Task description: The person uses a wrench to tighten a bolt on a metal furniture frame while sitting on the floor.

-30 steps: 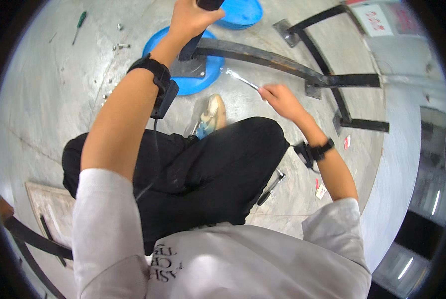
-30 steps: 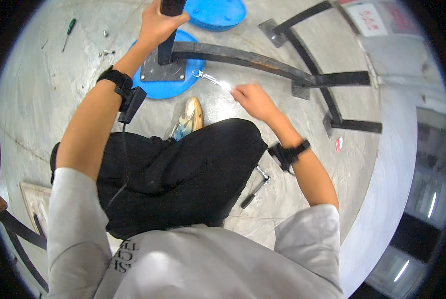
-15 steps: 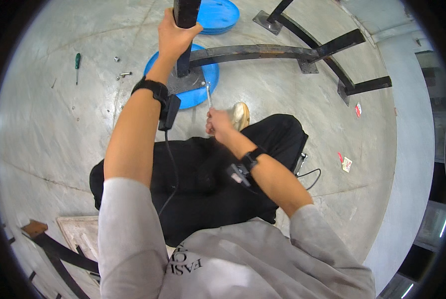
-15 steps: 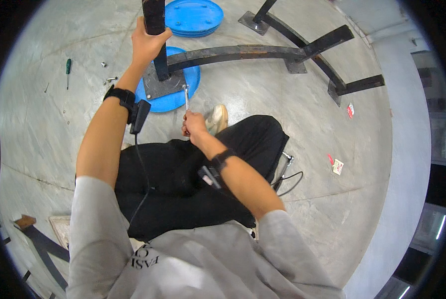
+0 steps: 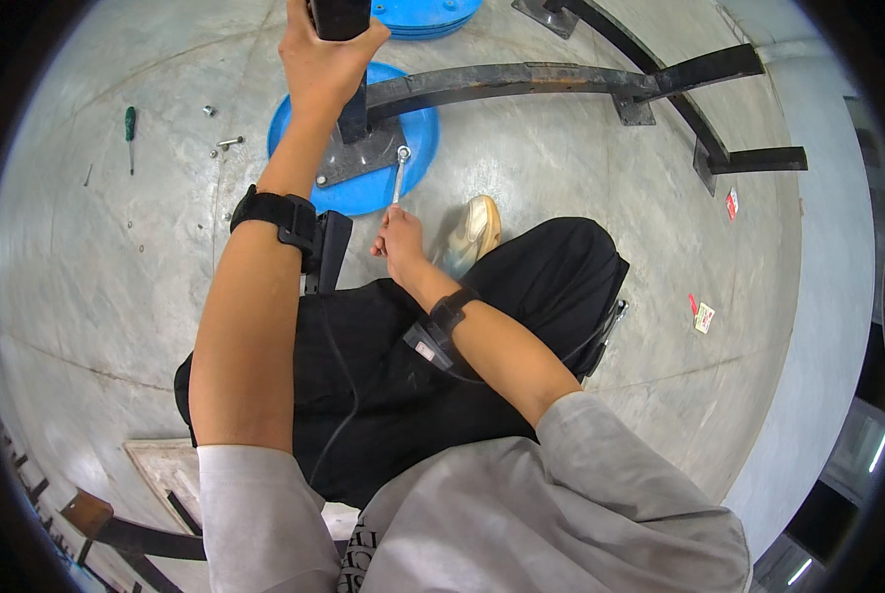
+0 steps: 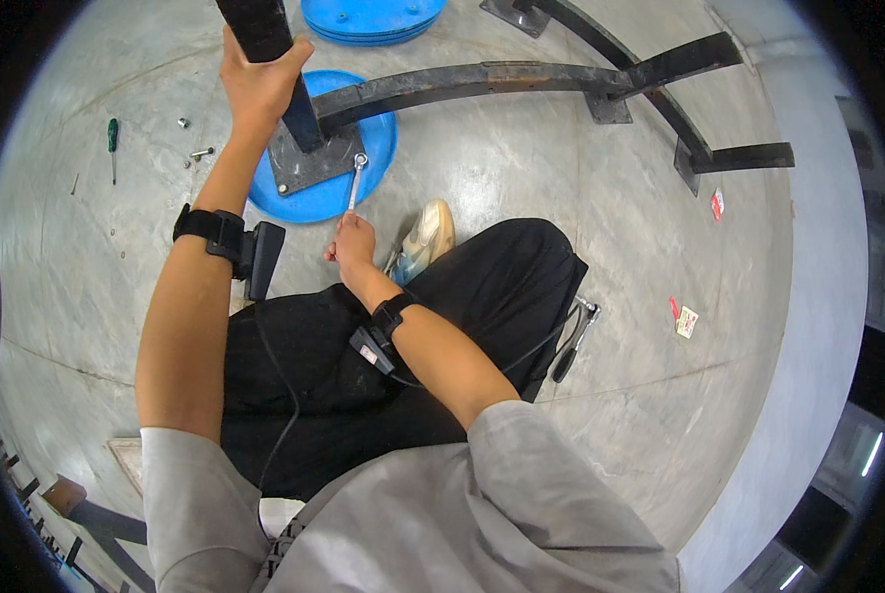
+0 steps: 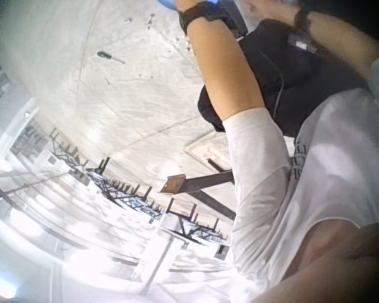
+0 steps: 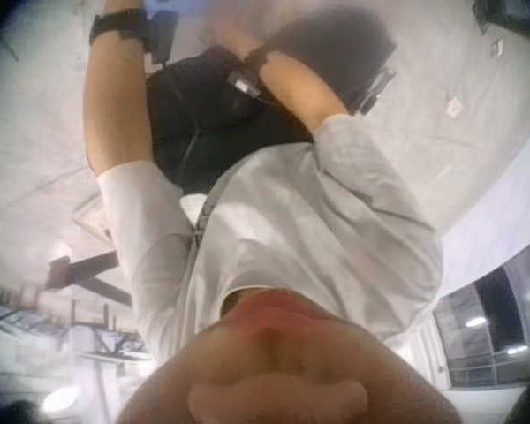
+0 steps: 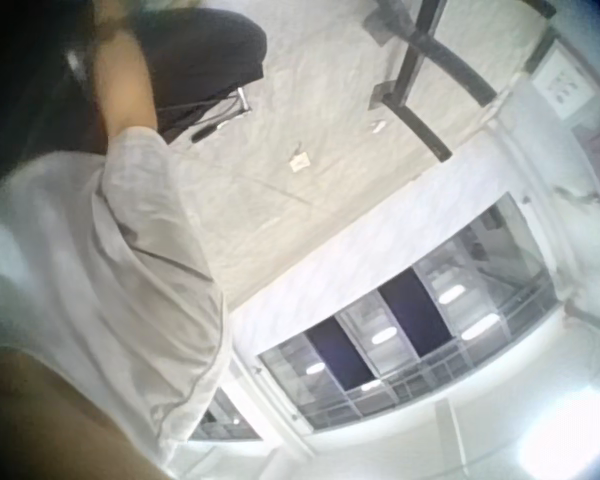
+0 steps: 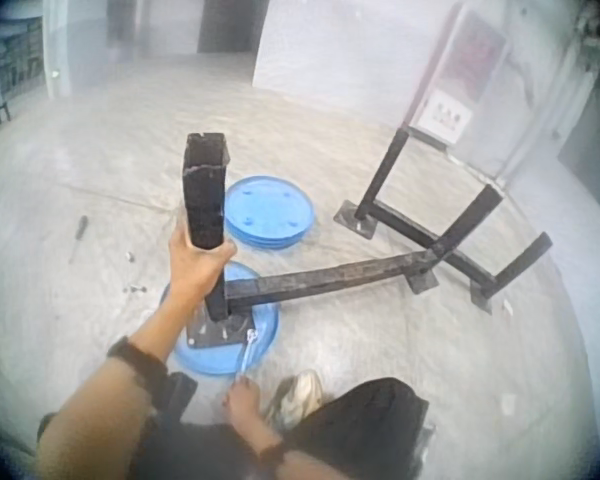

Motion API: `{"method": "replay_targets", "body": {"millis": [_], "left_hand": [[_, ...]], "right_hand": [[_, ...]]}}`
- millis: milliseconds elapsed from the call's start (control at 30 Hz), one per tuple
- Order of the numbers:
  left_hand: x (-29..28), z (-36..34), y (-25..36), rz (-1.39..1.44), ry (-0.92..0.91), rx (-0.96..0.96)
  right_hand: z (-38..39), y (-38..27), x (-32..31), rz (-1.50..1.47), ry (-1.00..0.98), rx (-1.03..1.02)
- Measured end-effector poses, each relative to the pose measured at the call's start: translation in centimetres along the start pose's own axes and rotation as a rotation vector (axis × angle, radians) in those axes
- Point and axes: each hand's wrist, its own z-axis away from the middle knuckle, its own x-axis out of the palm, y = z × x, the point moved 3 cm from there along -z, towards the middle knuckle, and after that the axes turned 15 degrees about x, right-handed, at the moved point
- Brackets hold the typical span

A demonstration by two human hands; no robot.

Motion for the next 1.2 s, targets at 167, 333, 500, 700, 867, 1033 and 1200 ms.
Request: {"method": "replay_targets", "body": {"millis": [167, 333, 500, 700, 867, 1033, 1200], "left_hand": [[0.1, 0.0, 0.1, -0.081, -0.009, 0.003], [0.0, -0.1, 0.0, -0.086, -0.001, 0.034], [0.3, -0.1, -0.4, -0.151, -0.003, 0.045], [0.0, -0.4, 0.7, -0.102, -0.025, 0.075], [-0.5, -0.5, 0.0, -0.136, -0.054, 0.050], [-0.3, -0.4, 0.4, -0.084, -0.041, 0.039], [-0.4, -0.5, 0.6, -0.095, -0.034, 0.091]], "right_hand": [[-0.4, 0.2, 0.7, -0.027, -0.010, 0.086], [-1.4, 0.6, 1.4, -0.093, -0.048, 0.144], [-2.3, 1.5, 1.9, -0.213, -0.092, 0.144], [-1.3, -0.7, 0.2, -0.152, -0.233, 0.307], [-1.6, -6.5, -5.3, 0.343, -0.212, 0.392], [-1.0, -8.8, -5.2, 0.670, -0.149, 0.623], [-0.4, -8.6, -5.3, 0.629, -0.078, 0.433]]}}
